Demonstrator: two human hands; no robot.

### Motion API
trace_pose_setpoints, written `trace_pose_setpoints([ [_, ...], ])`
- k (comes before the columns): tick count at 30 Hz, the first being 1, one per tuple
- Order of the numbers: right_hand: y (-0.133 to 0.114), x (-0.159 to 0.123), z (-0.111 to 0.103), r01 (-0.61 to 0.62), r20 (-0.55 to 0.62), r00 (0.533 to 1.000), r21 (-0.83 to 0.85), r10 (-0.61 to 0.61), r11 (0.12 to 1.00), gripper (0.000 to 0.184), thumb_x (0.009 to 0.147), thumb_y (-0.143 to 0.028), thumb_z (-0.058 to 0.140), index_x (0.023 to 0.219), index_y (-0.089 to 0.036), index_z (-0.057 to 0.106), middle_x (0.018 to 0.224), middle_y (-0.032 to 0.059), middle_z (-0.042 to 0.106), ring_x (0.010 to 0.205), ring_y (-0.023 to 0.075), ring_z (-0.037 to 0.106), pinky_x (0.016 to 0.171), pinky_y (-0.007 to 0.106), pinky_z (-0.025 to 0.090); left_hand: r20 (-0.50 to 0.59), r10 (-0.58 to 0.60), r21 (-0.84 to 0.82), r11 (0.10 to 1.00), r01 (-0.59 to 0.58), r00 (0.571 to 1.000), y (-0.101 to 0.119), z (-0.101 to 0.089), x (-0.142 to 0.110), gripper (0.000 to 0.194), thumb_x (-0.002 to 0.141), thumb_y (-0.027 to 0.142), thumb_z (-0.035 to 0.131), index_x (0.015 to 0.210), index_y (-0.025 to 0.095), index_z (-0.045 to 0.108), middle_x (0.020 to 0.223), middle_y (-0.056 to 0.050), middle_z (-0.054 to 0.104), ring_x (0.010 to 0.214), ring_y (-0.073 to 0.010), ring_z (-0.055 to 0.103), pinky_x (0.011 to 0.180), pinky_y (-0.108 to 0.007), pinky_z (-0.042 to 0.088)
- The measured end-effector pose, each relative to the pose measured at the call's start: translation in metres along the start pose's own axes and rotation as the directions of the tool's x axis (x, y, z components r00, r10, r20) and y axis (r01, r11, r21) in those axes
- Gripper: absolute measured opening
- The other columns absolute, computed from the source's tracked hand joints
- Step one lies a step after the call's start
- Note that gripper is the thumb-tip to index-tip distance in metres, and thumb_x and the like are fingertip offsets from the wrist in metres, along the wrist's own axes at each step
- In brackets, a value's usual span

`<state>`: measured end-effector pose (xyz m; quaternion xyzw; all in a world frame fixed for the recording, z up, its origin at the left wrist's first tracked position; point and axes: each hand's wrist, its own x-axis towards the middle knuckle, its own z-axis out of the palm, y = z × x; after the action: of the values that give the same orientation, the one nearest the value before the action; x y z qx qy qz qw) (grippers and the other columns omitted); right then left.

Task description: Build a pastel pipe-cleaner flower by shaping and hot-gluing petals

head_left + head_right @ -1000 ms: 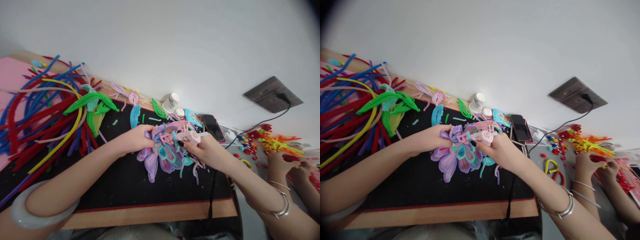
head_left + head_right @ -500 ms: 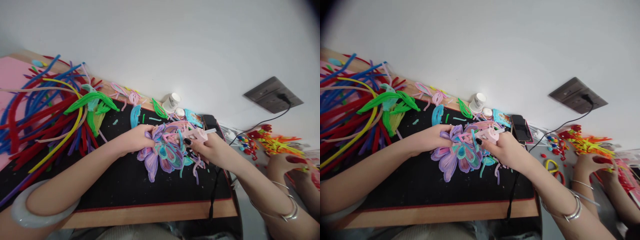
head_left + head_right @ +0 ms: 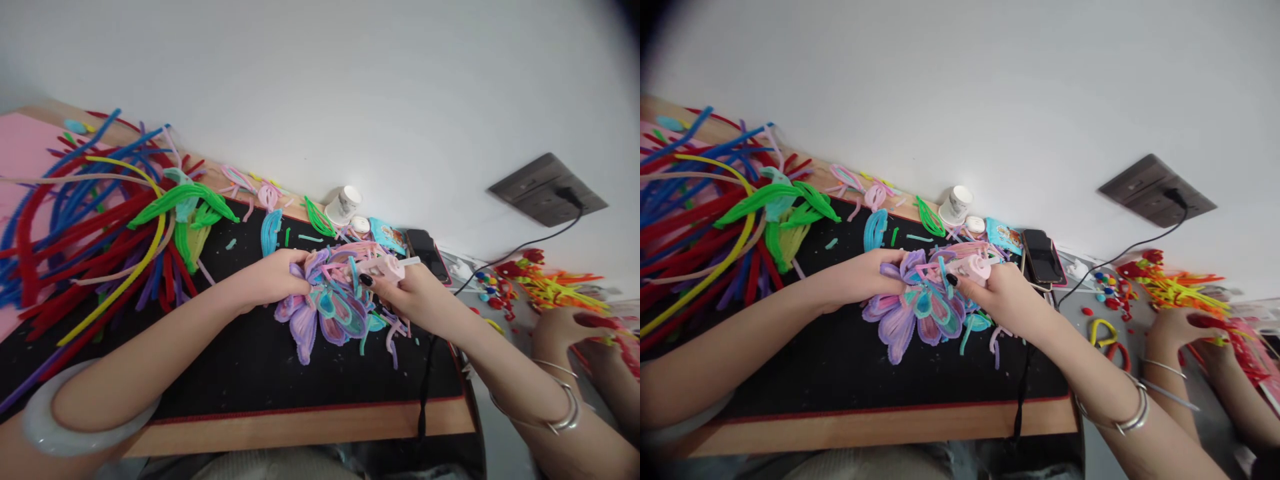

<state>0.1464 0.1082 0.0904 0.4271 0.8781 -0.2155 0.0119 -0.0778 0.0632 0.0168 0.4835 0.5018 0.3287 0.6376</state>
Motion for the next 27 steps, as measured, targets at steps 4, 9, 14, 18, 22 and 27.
trace_pose_setpoints([
  [4, 0.001, 0.0016, 0.0017, 0.018, -0.012, 1.0, 0.002, -0.018, 1.0, 0.037, 0.091, -0.042, 0.041, 0.061, -0.021, 0.035, 0.055, -0.0046, 0.035, 0.052, 0.0098, 0.031, 0.05, 0.025, 0.025, 0.014, 0.006, -0.013, 1.0, -0.006, 1.0, -0.0004, -0.0002, 0.0003, 0.025, 0.061, 0.014, 0.064, 0.086, 0.015, 0.061, 0.081, -0.001, 0.066, 0.073, -0.0163, 0.06, 0.066, -0.026, 0.046],
  [9, -0.0032, -0.0028, -0.0033, 0.016, -0.024, 1.0, 0.041, -0.015, 0.999, 0.038, 0.091, -0.042, 0.043, 0.059, -0.021, 0.036, 0.051, -0.0041, 0.037, 0.049, 0.0104, 0.033, 0.048, 0.025, 0.025, 0.01, 0.0, -0.018, 1.0, 0.0, 1.0, -0.0009, -0.001, -0.0002, 0.021, 0.061, 0.012, 0.064, 0.081, 0.016, 0.061, 0.073, 0.002, 0.062, 0.068, -0.0134, 0.058, 0.062, -0.023, 0.044],
  [14, -0.006, -0.0072, -0.0067, 0.011, -0.004, 1.0, 0.084, -0.011, 0.996, 0.037, 0.091, -0.041, 0.044, 0.06, -0.022, 0.038, 0.047, -0.0045, 0.038, 0.046, 0.0109, 0.036, 0.046, 0.024, 0.027, -0.002, 0.001, -0.026, 1.0, -0.001, 1.0, 0.0009, 0.0, -0.0007, 0.019, 0.06, 0.01, 0.063, 0.078, 0.017, 0.06, 0.069, 0.004, 0.061, 0.063, -0.0124, 0.057, 0.059, -0.022, 0.042],
  [18, -0.0051, -0.0046, -0.0033, 0.003, 0.024, 1.0, 0.042, -0.004, 0.999, 0.039, 0.091, -0.042, 0.043, 0.059, -0.021, 0.036, 0.05, -0.0047, 0.036, 0.047, 0.0095, 0.032, 0.046, 0.024, 0.024, -0.002, 0.009, -0.019, 1.0, -0.009, 1.0, 0.0004, -0.0006, -0.0001, 0.02, 0.059, 0.01, 0.062, 0.077, 0.017, 0.06, 0.068, 0.004, 0.061, 0.063, -0.0126, 0.056, 0.058, -0.022, 0.042],
  [22, -0.005, 0.0004, 0.0004, 0.051, 0.005, 0.999, 0.011, -0.051, 0.999, 0.036, 0.091, -0.04, 0.043, 0.061, -0.02, 0.036, 0.055, -0.0046, 0.036, 0.053, 0.0095, 0.03, 0.05, 0.024, 0.026, -0.003, 0.018, -0.007, 1.0, -0.018, 1.0, -0.0017, -0.001, 0.0003, 0.019, 0.061, 0.012, 0.063, 0.079, 0.017, 0.059, 0.071, 0.003, 0.061, 0.065, -0.0132, 0.057, 0.059, -0.023, 0.043],
  [27, -0.0068, 0.0015, 0.0006, 0.056, -0.006, 0.998, 0.028, -0.056, 0.998, 0.035, 0.09, -0.037, 0.043, 0.061, -0.02, 0.035, 0.056, -0.0048, 0.035, 0.052, 0.0093, 0.031, 0.049, 0.024, 0.026, 0.017, 0.022, 0.006, 1.0, -0.022, 1.0, -0.002, -0.0005, 0.0006, 0.027, 0.061, 0.014, 0.063, 0.088, 0.015, 0.062, 0.08, -0.001, 0.065, 0.073, -0.0162, 0.06, 0.064, -0.025, 0.045],
])
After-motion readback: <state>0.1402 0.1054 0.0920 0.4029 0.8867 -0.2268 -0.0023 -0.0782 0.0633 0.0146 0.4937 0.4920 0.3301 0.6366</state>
